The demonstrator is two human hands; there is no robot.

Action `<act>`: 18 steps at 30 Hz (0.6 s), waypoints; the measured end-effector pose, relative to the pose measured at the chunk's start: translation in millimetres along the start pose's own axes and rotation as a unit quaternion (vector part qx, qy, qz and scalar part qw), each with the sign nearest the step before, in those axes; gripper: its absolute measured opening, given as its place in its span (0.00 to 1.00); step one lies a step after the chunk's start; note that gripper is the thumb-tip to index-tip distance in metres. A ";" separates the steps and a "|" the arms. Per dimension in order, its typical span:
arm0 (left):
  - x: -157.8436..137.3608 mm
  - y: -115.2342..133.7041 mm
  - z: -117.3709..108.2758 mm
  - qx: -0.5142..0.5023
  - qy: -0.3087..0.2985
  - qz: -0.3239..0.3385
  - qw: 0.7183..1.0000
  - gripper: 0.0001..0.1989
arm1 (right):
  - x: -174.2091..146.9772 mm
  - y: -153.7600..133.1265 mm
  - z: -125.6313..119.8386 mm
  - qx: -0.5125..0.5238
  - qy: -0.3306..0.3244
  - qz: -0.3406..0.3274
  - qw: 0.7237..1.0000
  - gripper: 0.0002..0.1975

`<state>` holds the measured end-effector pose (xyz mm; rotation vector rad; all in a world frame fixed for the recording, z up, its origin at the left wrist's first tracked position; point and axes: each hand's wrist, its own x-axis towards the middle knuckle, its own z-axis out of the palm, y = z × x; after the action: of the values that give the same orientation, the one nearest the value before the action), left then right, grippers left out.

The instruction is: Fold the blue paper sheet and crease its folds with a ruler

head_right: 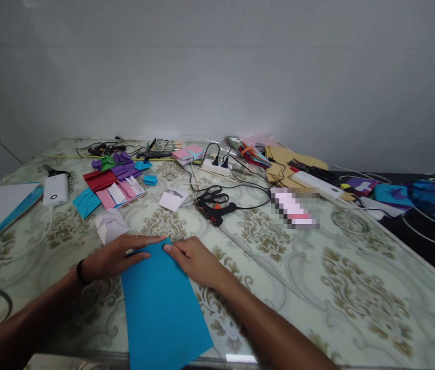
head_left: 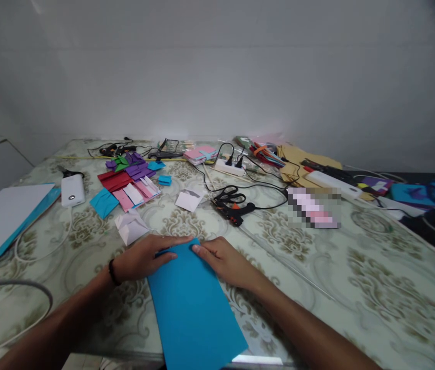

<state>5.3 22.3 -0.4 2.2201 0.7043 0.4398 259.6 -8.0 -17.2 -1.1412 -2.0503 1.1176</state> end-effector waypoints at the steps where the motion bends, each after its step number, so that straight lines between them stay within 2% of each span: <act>1: 0.1 0.2 0.0 -0.002 -0.002 0.002 1.000 0.24 | -0.1 -0.2 0.0 0.000 -0.001 -0.001 1.000 0.32; 18: -0.2 -2.5 3.2 0.002 -0.007 0.048 0.999 0.27 | -0.6 0.8 0.5 -0.004 -0.004 -0.014 1.000 0.30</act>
<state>5.9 21.8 -4.4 2.2652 0.5930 0.4695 259.8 -8.5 -18.2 -1.1103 -2.0729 1.1018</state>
